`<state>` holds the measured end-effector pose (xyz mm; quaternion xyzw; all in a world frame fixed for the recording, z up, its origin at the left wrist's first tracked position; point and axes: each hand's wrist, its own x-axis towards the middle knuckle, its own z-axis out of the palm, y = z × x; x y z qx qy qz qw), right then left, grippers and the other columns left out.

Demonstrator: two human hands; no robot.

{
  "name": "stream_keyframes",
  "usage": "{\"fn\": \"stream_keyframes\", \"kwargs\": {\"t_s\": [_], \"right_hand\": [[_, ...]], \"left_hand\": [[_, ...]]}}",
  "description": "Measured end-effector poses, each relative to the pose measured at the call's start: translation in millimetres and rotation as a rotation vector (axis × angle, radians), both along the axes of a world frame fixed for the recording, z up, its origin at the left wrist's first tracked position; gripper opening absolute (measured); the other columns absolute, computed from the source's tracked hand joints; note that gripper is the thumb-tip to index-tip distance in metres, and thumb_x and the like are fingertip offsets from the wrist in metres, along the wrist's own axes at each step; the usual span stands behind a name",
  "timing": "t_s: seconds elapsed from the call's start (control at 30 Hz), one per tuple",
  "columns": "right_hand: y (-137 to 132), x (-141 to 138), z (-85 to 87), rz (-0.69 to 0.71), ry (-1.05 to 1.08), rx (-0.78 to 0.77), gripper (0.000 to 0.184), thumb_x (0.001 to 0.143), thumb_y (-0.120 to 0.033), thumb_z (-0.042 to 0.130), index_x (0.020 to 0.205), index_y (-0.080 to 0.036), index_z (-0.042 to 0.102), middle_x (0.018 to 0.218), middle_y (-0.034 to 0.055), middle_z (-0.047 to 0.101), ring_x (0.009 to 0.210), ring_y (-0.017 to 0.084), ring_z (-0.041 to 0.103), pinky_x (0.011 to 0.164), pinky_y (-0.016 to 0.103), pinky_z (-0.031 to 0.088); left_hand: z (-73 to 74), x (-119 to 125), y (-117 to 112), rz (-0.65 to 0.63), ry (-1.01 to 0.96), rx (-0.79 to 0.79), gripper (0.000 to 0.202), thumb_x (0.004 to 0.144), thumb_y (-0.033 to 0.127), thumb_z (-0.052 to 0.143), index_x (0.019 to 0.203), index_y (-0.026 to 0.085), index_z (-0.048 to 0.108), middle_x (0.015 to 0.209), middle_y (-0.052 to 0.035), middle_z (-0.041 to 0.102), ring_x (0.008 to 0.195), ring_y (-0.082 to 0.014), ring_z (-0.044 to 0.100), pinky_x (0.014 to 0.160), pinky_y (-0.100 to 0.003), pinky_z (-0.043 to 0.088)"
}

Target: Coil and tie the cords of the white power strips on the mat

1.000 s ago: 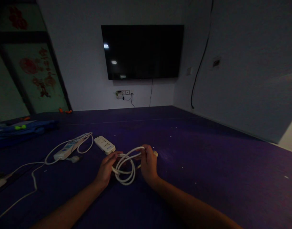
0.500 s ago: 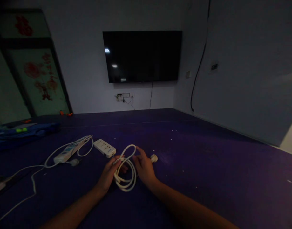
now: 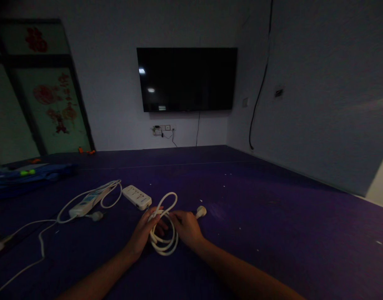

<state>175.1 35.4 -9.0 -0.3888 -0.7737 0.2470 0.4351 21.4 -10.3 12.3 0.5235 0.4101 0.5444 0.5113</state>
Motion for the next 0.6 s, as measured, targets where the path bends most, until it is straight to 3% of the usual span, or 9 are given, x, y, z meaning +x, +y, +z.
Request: {"fn": "stream_keyframes", "kwargs": {"t_s": [0.3,0.6], "right_hand": [[-4.9,-0.1,4.0,0.022,-0.022,-0.001,0.031,0.085,-0.035,0.041,0.075,-0.017,0.064,0.067,0.0011,0.065,0.058,0.013,0.057,0.055,0.021,0.041],[-3.9,-0.3,2.8,0.007,-0.052,0.021,0.032,0.085,-0.035,0.041,0.071,-0.017,0.063,0.061,0.0001,0.061,0.055,0.012,0.054,0.052,0.02,0.039]], "left_hand": [[-1.9,0.6,0.4,-0.036,-0.022,-0.014,0.052,0.069,0.051,0.058,0.107,0.016,0.048,0.065,-0.0009,0.062,0.049,-0.0129,0.056,0.048,-0.022,0.04],[-2.6,-0.7,1.7,-0.045,0.001,-0.023,0.05,0.071,0.049,0.056,0.108,0.017,0.047,0.063,0.0,0.061,0.048,-0.0125,0.056,0.045,-0.021,0.039]]}}
